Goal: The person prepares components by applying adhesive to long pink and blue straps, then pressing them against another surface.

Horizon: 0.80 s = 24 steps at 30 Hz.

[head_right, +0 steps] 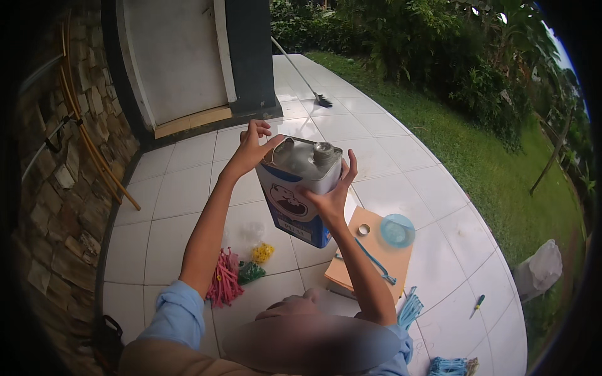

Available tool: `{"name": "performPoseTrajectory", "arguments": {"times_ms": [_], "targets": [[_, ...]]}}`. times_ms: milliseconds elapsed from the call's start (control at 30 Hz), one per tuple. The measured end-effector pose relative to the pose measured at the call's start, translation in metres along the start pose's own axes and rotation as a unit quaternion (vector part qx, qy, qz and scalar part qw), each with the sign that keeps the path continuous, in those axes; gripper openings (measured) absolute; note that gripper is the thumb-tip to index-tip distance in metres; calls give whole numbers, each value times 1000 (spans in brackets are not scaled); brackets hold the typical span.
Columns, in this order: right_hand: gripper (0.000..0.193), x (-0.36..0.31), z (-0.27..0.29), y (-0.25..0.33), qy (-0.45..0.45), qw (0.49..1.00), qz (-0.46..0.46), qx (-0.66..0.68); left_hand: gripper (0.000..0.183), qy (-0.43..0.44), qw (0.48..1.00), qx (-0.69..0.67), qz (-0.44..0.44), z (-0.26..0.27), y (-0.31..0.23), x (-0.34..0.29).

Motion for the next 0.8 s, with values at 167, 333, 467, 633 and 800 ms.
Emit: {"name": "performPoseTrajectory", "arguments": {"times_ms": [167, 333, 467, 633, 800], "targets": [[121, -1, 5, 26, -39, 996, -17, 73, 104, -43, 973, -191, -118, -17, 74, -40], [115, 3, 45, 64, -98, 979, -77, 164, 125, 114, 945, -288, -108, -71, 12, -45], [112, -7, 81, 77, -142, 971, -108, 160, 117, 155, 930, -311, -116, -90, -22, -45], [111, -30, 131, 82, -152, 971, -109, 151, 104, 195, 935, -273, -114, -119, -60, -44], [110, -75, 176, 52, -239, 940, -169, 177, 107, 230, 947, -138, -178, -160, -83, -28]]}}
Point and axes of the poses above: each hand's wrist, its own x-axis towards the middle knuckle, its own z-axis out of the back of the hand, y = z × x, the point moved 4 cm from there along x, towards the middle knuckle, and after that the axes turned 11 degrees about x, right-handed, at the moved point
